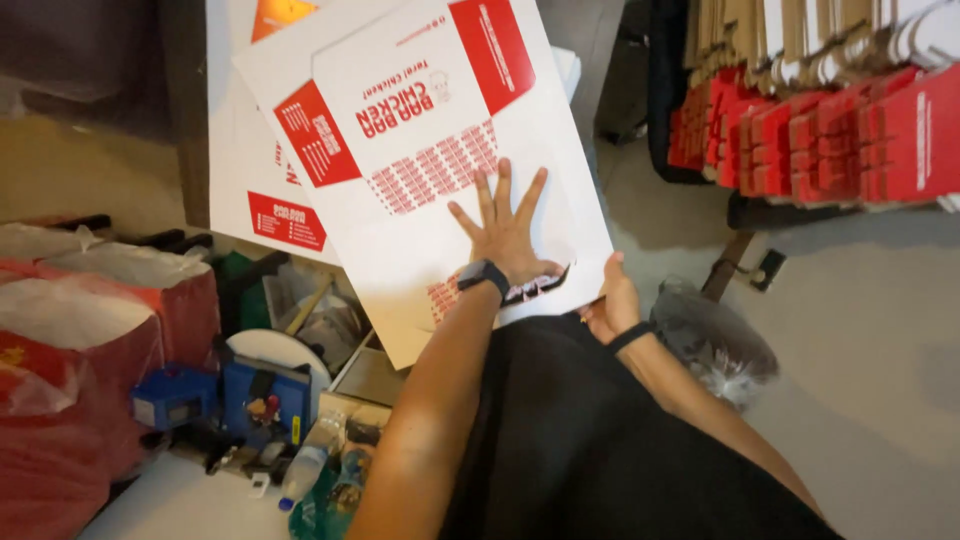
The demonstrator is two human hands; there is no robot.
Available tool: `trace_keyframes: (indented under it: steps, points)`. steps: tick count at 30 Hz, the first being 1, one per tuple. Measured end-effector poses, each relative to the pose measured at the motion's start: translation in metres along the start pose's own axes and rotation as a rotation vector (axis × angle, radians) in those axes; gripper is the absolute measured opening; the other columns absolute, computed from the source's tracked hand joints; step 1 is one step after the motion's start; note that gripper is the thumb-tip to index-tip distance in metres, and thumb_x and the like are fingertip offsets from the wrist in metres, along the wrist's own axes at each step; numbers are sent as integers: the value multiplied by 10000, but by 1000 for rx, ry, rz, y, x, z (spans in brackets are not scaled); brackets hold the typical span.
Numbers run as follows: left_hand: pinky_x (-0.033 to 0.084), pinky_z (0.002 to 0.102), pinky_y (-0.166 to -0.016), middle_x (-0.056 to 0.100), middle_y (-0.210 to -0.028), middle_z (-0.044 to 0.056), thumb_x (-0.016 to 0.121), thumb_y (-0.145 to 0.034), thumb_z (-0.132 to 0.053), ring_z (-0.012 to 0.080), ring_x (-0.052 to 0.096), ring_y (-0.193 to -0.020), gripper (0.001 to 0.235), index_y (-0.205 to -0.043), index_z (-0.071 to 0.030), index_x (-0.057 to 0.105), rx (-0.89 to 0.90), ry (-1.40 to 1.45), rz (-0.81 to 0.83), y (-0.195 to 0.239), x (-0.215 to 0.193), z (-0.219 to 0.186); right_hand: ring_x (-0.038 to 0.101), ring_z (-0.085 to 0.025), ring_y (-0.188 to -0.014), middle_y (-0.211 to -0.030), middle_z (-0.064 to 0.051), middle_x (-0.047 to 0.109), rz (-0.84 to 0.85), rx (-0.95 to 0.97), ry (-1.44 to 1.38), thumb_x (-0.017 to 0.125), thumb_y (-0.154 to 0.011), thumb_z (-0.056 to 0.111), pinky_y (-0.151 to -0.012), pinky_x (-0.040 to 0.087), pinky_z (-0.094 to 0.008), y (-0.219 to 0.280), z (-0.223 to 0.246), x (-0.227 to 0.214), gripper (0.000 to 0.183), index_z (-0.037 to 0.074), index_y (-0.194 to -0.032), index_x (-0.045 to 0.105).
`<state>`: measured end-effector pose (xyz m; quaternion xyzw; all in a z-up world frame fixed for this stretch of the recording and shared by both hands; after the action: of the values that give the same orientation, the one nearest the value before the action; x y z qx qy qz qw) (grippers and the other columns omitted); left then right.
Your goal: Manually extracting pre-cut cardboard box shapes from their surrounding corrugated board frames.
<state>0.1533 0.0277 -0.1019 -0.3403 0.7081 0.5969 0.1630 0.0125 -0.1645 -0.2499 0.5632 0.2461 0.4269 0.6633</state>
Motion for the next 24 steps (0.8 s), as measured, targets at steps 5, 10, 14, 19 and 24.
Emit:
trace_keyframes:
  steps: [5,10,14,19,24]
  points:
    - [-158,820,-1081,-214,-1710,122,885,-774,-503,403,-246,-1538,1280,-1652,-404,-40,-12,4,34,11,-12,-8,735,-344,-932,-1130,-156,638,17,-37,-55,473,-1056,569,-654,649,-437,12,9,-6,502,110,-1241,557]
    - [-131,805,-1112,-192,-1716,111,895,-763,-496,389,-229,-1548,1281,-1650,-413,-26,-6,24,18,11,-12,-3,669,-486,-1081,-1237,-209,581,36,0,61,610,-1029,378,-823,601,-560,64,55,22,288,141,-1145,494]
    - [-149,802,-1107,-193,-1720,85,865,-762,-527,375,-241,-1548,1260,-1647,-427,-27,-16,22,-5,0,-1,0,731,-383,-702,-947,-140,625,108,75,384,819,-861,424,-481,624,-383,37,70,32,537,50,-1184,608]
    - [-101,816,-1124,-95,-1733,110,837,-767,-551,391,-156,-1569,1218,-1652,-393,15,20,20,-97,3,1,-2,715,-452,-947,-881,-270,729,-45,-342,1444,686,-913,615,-685,556,-507,51,93,57,629,11,-1064,765]
    - [-131,816,-1112,-156,-1728,77,844,-714,-562,387,-224,-1552,1276,-1647,-419,-13,8,33,-75,1,-2,5,654,-475,-1160,-1125,-278,737,86,-278,1603,652,-883,658,-934,531,-574,52,133,70,733,15,-1225,732]
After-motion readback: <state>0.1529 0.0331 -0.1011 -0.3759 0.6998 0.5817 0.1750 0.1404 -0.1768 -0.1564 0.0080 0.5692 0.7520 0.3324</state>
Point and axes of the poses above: each hand's wrist, its own y-axis away from the middle knuckle, its own x-axis out of the palm, z = x × y, the point moved 6 cm from there along -y, towards the middle knuckle
